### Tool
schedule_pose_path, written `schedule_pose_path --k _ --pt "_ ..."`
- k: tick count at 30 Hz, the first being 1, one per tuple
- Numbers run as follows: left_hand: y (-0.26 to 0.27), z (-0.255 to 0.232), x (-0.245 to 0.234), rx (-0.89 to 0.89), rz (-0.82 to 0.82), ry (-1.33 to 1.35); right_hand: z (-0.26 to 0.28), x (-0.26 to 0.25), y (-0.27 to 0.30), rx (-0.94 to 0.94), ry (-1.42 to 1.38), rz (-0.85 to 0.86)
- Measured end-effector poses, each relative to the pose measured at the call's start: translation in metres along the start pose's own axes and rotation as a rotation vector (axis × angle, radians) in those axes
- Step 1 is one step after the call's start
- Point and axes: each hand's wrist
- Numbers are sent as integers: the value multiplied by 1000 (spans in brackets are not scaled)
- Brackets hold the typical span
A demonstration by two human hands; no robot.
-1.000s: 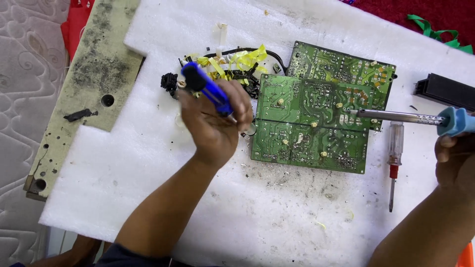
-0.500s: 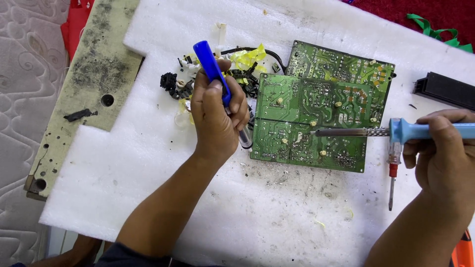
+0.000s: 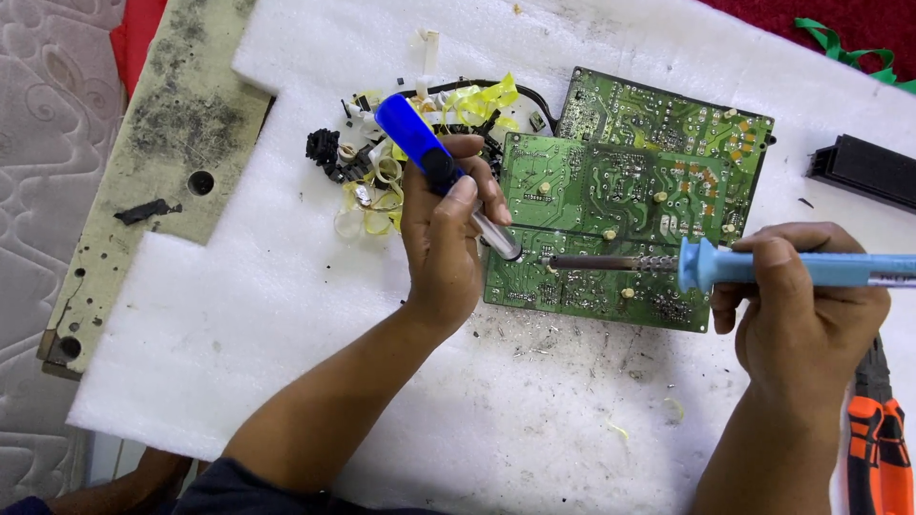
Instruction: The person uses a soldering iron and a blue desoldering pump to remove components from a green circuit board. They repeatedly heat solder joints and use the pump to extract the molten solder, occasionally lifting the board to inspect the work.
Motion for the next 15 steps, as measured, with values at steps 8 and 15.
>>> schedule_pose_path --k 8,15 --pt "5 -5 3 22 1 -139 12 1 25 -259 59 48" --pt "5 -6 4 63 12 -221 20 6 39 -436 151 116"
Point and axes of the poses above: each hand's wrist, its own y-axis away from the middle knuckle, its own x-axis out of the palm, z = x × y, and after that the axes turned 15 degrees about -x, right-handed
